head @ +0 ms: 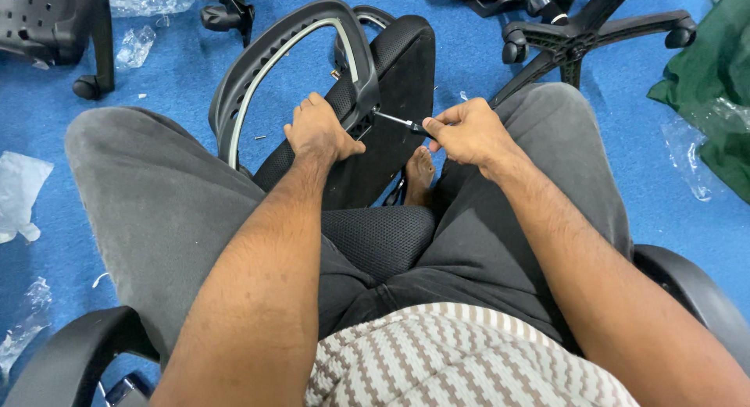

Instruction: The person uses a screwdriver to attach a black plastic frame to a chair backrest. They align the frame, insert screws, and tighten them to secure the components together.

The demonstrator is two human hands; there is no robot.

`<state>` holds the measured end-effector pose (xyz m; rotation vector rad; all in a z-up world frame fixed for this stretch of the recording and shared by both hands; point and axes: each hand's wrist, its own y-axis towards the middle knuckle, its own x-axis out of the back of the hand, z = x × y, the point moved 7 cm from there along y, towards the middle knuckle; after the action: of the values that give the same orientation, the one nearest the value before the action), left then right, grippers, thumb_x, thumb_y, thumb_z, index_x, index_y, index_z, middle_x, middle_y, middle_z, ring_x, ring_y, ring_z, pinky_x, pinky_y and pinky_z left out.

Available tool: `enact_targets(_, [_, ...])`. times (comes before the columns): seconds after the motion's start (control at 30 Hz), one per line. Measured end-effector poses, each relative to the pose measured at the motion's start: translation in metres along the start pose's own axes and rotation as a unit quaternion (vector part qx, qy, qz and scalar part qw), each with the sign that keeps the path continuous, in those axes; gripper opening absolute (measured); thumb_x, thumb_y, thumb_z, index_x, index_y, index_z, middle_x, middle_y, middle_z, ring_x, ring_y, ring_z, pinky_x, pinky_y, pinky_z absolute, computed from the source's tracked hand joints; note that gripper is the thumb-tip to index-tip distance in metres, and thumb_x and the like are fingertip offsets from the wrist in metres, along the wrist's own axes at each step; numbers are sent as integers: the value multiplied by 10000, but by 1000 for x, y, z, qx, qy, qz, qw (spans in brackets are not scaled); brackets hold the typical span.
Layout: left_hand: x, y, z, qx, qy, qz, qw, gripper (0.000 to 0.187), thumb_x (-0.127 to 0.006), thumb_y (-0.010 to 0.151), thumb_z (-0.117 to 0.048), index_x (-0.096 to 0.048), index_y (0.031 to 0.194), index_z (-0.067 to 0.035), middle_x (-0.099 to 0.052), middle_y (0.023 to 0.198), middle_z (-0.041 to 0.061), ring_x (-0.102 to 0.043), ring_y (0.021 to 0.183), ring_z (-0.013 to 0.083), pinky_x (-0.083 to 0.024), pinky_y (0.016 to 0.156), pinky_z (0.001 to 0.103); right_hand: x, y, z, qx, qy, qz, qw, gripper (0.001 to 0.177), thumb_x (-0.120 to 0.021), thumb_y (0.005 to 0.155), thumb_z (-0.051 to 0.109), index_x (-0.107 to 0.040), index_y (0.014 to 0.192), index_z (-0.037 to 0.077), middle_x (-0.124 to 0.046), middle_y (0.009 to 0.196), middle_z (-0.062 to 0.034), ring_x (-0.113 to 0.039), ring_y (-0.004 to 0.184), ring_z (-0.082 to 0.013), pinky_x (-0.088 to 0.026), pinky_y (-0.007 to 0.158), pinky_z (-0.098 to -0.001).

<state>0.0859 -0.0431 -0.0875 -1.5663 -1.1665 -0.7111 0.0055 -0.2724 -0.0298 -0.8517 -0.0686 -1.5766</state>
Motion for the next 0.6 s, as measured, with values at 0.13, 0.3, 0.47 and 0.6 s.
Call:
enact_targets(0.13, [-2, -2, 0, 7, 0, 20, 1000, 1094, -968, 623, -528, -402, 1402, -8, -525, 1398, 122, -470, 1368, 261, -423, 1127, 488, 4, -5, 2, -13, 2, -9, 1000, 278, -690, 956, 271, -784, 937, 10, -703, 700, -41, -498, 503, -72, -410, 450, -252])
enact_targets(0.3, [-1, -2, -1, 4, 0, 12, 1000, 1080, -971, 616, -515, -403, 1389, -18, -518, 1392, 114, -471, 1354, 251, -408, 1129, 493, 7, -8, 3, -16, 1, -13, 1000, 289, -684, 964, 274, -790, 935, 7, -694, 700, -37, -495, 504, -68, -409, 450, -253])
enact_targets(0.47, [-2, -1, 0, 2, -3, 12, 1000, 1084, -971, 618, -513, -403, 1390, -8, -515, 1404, 121, -464, 1367, 260, -408, 1133, 493, 6, -7, 4, -14, -7, -18, 1000, 284, -690, 958, 274, -791, 927, 10, -694, 696, -39, -506, 502, -78, -416, 444, -262])
enact_targets(0.6, [-2, -1, 0, -1, -8, 9, 1000, 1090, -975, 613, -503, -396, 1391, -5, -507, 1408, 123, -453, 1374, 260, -399, 1136, 496, 5, -7, 4, -8, -6, -22, 1000, 278, -699, 950, 278, -794, 919, 19, -698, 689, -38, -511, 502, -82, -417, 447, -266])
